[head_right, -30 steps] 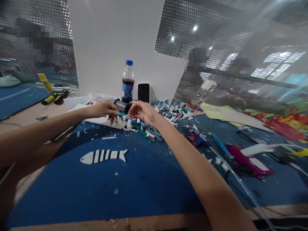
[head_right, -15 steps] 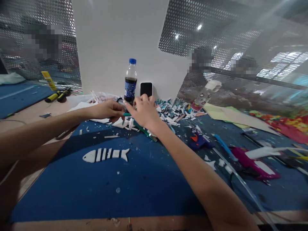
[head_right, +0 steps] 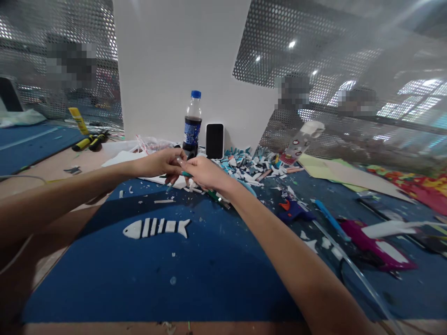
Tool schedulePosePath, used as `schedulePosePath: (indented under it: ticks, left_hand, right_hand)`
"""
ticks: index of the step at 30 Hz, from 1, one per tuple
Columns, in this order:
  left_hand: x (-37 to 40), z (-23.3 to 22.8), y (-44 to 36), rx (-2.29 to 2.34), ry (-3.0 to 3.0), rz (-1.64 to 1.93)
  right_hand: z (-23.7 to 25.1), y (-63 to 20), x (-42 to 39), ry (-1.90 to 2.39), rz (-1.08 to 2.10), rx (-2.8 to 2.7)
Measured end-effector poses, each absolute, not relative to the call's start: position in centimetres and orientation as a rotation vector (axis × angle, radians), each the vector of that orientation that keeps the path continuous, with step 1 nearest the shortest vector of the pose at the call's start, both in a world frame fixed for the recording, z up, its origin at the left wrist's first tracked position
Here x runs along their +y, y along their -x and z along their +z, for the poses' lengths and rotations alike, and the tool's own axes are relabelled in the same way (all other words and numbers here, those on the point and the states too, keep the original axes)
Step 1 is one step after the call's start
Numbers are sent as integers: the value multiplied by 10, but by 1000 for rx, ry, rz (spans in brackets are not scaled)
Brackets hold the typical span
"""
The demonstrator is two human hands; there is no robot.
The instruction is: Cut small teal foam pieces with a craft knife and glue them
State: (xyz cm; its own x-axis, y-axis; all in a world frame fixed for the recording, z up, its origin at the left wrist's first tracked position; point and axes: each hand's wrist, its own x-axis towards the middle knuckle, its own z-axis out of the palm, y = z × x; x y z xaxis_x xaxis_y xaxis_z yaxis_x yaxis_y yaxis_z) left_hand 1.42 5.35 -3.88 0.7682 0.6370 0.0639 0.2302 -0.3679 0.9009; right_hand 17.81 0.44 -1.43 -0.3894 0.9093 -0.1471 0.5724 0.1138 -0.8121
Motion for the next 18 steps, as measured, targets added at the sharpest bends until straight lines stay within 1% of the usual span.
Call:
schedulePosePath:
  ticks: [2, 5, 7, 9, 13, 15, 18]
  left_hand:
    - [55, -38, -11, 575, -1930, 405]
    - [67, -35, 1, 533, -1950, 151]
    - [82, -33, 14, 692, -2004, 83]
    - [101, -30, 32, 1127, -2074, 165]
    - [138, -27, 71, 1568, -2094, 312]
    - [149, -27, 84, 1726, -2096, 348]
    - [155, -31, 90, 1764, -2116, 367]
  right_hand:
    - [-13, -179, 4, 1417, 1190, -2014]
    - [-15, -177, 5, 1456, 1165, -1975]
    - [-20, -176, 7, 1495, 1158, -1915]
    - [-28, -174, 10, 1509, 1199, -1854]
    - [-47, -170, 16, 1530, 1333, -1721]
    - [-55, -168, 17, 1523, 1388, -1684]
    - [-64, -167, 18, 1482, 1450, -1680]
